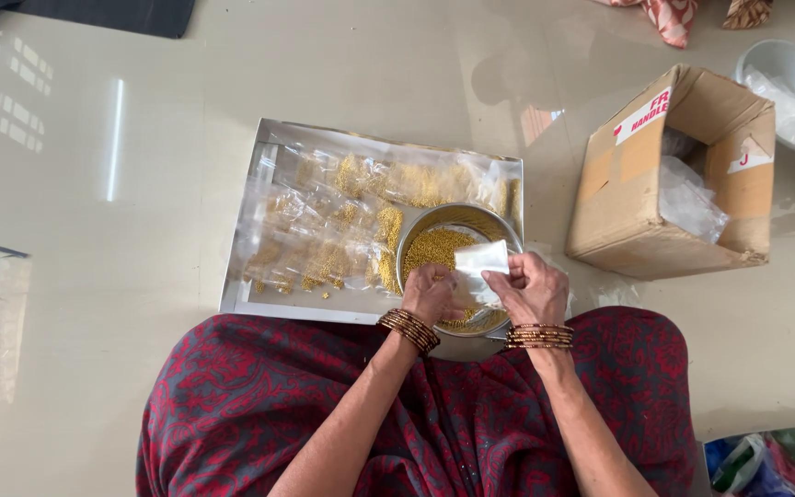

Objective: The person sits on the floor filling small clear plastic bags with yellow beads from a metal bowl and sealing each bag by hand. They place the filled bags in rows on a tray beside them and continue filling more bags.

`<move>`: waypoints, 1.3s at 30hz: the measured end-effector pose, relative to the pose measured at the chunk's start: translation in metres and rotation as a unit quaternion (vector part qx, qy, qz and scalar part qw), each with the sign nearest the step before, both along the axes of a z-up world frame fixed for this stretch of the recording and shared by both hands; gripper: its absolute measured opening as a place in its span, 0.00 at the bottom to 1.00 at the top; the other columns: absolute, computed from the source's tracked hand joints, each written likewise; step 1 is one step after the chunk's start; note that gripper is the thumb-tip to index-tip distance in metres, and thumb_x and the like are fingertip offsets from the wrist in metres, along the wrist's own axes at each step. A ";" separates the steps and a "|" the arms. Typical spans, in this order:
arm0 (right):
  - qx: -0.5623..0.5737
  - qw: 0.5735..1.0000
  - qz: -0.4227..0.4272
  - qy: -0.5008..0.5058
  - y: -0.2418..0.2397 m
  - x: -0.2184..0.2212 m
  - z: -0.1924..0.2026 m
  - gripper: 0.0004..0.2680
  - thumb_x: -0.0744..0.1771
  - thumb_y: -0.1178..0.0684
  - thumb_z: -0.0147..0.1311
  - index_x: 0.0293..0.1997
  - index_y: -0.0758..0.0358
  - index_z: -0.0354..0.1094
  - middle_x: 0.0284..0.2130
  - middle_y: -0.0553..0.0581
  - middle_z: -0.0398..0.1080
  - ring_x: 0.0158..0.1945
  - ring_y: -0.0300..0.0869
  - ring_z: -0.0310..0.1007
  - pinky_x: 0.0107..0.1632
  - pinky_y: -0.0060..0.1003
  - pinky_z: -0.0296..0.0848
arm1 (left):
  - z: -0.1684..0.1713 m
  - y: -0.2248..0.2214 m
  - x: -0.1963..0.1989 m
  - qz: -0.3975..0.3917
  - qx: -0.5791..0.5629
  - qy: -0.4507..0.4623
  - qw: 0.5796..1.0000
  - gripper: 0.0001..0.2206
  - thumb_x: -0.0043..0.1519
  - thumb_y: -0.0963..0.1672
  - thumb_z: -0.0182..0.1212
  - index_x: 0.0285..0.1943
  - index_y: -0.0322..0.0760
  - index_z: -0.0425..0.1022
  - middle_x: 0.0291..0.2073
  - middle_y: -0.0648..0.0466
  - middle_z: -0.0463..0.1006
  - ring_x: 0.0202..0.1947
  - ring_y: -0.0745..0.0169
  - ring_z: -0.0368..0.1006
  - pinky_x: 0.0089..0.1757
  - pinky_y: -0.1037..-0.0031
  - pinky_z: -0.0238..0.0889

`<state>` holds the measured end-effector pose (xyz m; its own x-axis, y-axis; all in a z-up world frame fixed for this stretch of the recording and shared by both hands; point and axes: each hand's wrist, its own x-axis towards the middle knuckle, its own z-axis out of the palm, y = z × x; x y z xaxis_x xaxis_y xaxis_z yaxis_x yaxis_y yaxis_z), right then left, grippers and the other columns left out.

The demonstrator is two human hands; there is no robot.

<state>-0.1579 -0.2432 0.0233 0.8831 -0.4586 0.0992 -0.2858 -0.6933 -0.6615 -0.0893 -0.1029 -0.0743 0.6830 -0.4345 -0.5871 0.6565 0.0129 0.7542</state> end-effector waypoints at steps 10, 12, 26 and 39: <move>0.026 0.999 -0.011 -0.047 -0.006 -0.008 -0.003 0.08 0.67 0.51 0.63 0.36 0.68 0.76 0.23 0.57 0.76 0.23 0.37 0.72 0.28 0.31 0.70 | 0.024 0.002 -0.004 0.011 -0.039 0.014 0.999 0.15 0.66 0.46 0.58 0.47 0.24 0.73 0.39 0.44 0.74 0.27 0.57 0.79 0.26 0.66 0.80; 0.068 0.997 -0.024 -0.032 -0.004 -0.009 -0.001 0.08 0.67 0.52 0.61 0.37 0.68 0.77 0.21 0.56 0.74 0.23 0.36 0.69 0.28 0.31 0.67 | 0.023 0.003 -0.003 0.002 -0.025 0.010 1.000 0.15 0.67 0.47 0.59 0.44 0.25 0.76 0.31 0.44 0.74 0.24 0.57 0.76 0.25 0.67 0.78; 0.165 0.986 -0.018 -0.029 -0.009 -0.009 -0.016 0.09 0.65 0.58 0.62 0.48 0.66 0.77 0.31 0.55 0.80 0.31 0.32 0.77 0.36 0.30 0.78 | 0.015 0.013 0.001 0.039 0.065 -0.174 0.982 0.09 0.61 0.42 0.67 0.29 0.32 0.75 0.22 0.51 0.77 0.19 0.68 0.73 0.22 0.73 0.71; 0.201 0.969 -0.080 -0.120 -0.035 -0.013 -0.037 0.06 0.64 0.60 0.66 0.42 0.70 0.77 0.31 0.59 0.79 0.32 0.37 0.78 0.36 0.29 0.80 | 0.041 0.026 0.010 0.016 0.086 -0.188 0.978 0.06 0.60 0.38 0.63 0.29 0.28 0.78 0.23 0.48 0.80 0.17 0.66 0.78 0.20 0.75 0.73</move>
